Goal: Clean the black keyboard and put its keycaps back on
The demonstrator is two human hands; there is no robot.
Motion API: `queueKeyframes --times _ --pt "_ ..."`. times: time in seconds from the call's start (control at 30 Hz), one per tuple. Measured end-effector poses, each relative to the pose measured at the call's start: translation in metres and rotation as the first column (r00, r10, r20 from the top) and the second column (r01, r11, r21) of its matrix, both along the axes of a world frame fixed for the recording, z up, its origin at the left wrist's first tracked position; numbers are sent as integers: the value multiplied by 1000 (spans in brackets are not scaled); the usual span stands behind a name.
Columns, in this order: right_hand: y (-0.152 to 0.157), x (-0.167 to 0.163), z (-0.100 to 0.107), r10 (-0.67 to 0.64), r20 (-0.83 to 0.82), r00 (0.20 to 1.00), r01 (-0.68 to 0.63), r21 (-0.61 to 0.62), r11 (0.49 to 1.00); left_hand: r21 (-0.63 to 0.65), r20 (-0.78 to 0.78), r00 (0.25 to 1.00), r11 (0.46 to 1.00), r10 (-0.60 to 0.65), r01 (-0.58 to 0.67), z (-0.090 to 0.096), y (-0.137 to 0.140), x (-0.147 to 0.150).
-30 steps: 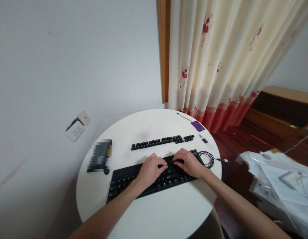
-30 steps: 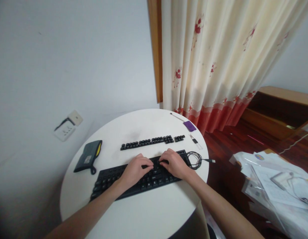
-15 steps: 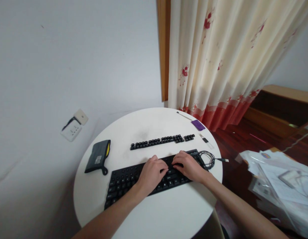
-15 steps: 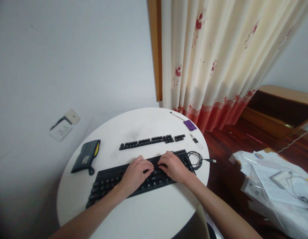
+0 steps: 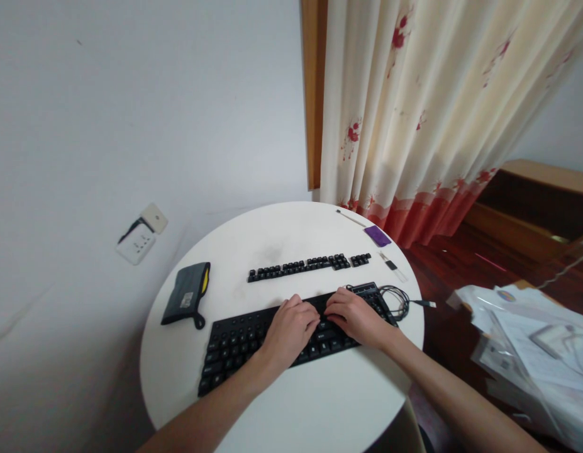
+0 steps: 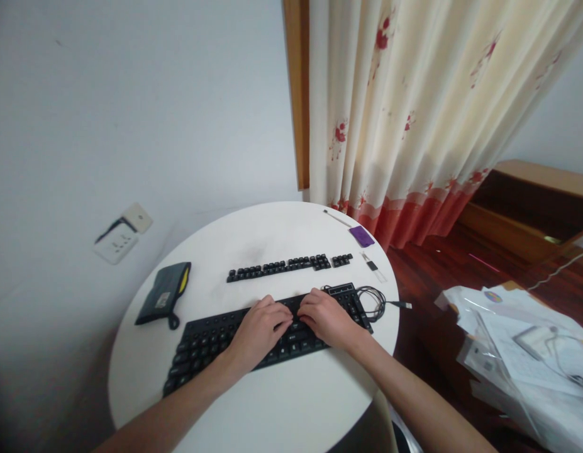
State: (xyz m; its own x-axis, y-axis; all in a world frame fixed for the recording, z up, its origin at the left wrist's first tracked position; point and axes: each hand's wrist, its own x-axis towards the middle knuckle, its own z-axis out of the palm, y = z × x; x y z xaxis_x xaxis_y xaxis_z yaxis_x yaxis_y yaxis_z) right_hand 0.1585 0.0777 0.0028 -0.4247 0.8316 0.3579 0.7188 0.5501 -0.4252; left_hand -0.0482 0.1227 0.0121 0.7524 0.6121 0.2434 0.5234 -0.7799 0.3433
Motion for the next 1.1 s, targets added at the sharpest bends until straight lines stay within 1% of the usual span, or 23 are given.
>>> queueKeyframes --times 0.27,0.4,0.53,0.67,0.87,1.0,1.1 --pt "1 0 2 46 87 995 -49 37 998 19 10 1000 1000 -14 14 -5 1 -2" --pt "1 -1 3 44 124 991 -49 38 998 42 10 1000 999 -26 26 -6 1 -3" --pt "-1 -2 7 21 146 989 -26 31 999 53 -2 1000 998 -26 26 -4 -2 -3" --pt "-10 -5 9 -20 116 993 18 23 1000 56 -2 1000 998 -28 28 -1 -6 -3" --pt "-22 -11 0 -135 95 986 133 33 991 63 8 999 997 -33 32 -4 -7 -1" --pt "-24 -12 -3 -159 120 980 158 20 987 102 -6 1000 995 -20 21 -7 -9 -1" --pt "-24 -13 -2 -167 122 978 167 13 986 107 -19 1000 994 -13 15 -9 -11 -2"
